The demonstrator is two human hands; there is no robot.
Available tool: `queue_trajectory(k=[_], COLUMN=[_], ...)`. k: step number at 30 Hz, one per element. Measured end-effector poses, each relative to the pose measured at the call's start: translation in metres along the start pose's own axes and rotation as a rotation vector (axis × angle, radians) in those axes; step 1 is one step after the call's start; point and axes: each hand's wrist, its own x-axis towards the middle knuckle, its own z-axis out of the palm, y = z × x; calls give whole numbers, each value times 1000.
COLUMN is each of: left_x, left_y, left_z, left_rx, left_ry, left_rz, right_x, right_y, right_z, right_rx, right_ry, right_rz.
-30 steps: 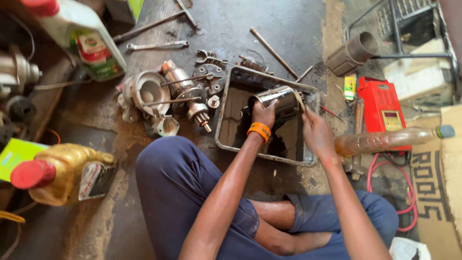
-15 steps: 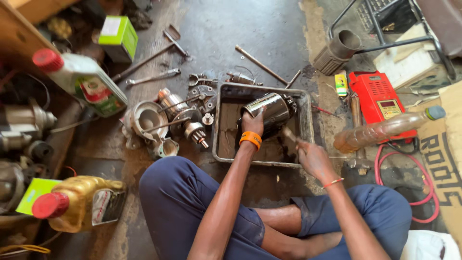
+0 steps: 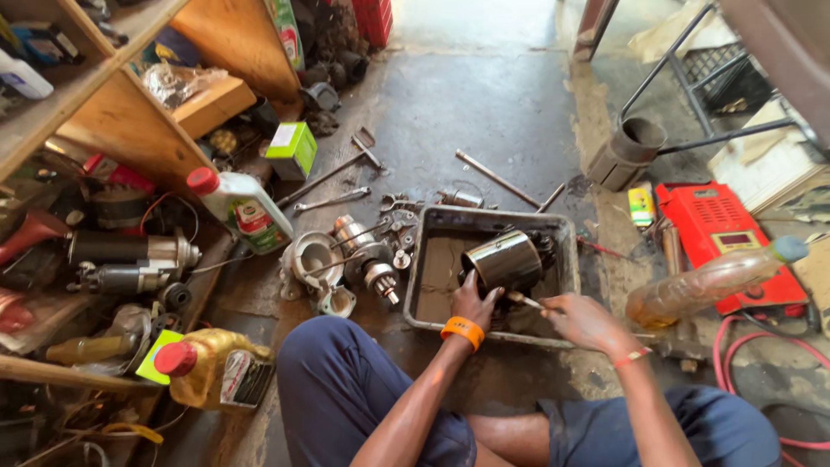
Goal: The person scrubs a cylindrical metal part with a brush while it is submerged in a liquid-filled tray. The person rotates the part to clean different sides and continues scrubbing the exterior and interior surfaces.
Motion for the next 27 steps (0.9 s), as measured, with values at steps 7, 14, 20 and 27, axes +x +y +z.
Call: queue_trajectory(k=[7,14,20,27], left_x=[5,18,17,14], left_y=[-9,-38,-44,-30], left_z=[8,12,8,4], left_rx=[102,60,-14,46], left_ry=[92,124,8,-48], left_rz=[-25,-7,-38,-33], right_x=[3,10,13,17], right_y=[-64,-65,-72,-60], right_z=[26,45,47,53], right_rx=[115,8,101,57], right_ry=[471,553,715,636], right_rz=[20,93,57,-22])
